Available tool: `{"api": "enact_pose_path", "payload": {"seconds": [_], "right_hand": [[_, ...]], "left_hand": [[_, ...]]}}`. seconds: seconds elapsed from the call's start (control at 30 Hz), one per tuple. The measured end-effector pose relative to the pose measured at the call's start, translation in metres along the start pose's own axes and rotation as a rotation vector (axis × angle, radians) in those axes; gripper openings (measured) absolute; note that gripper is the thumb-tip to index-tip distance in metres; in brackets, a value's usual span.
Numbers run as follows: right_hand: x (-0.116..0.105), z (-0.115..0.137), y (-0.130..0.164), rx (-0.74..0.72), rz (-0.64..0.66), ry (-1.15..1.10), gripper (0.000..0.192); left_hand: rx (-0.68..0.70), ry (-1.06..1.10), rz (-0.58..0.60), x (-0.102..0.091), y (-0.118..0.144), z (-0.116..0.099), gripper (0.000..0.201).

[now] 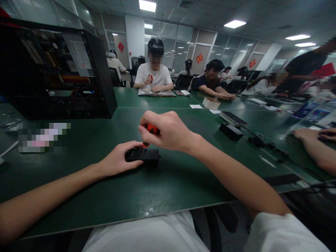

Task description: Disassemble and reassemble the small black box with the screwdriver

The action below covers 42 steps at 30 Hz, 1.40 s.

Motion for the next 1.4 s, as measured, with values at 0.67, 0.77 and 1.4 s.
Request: {"api": "enact_pose_path", "payload": {"seconds": [0.67, 0.77, 1.4], "right_hand": [[0.006, -0.013, -0.001, 0.046, 0.041, -0.059, 0.012], [0.007, -0.013, 0.0, 0.053, 0.052, -0.064, 0.011], [0.006, -0.005, -0.002, 0.181, 0.342, -0.294, 0.012]], "left_hand": [[-0.04, 0.008, 0.049, 0.005, -0.002, 0.003, 0.035], [-0.05, 0.017, 0.048, 0.005, -0.002, 0.003, 0.035], [-0.104, 0.035, 0.037, 0.001, -0.001, 0.003, 0.033]]}}
Point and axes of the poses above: each hand's wrist, its own y-axis away from the middle knuckle, its own x-axis out of the palm, z = x × y, the point moved 9 cm from there along -y, towards the middle knuckle, and after that the axes turned 4 degrees about x, right-handed, at the moved point
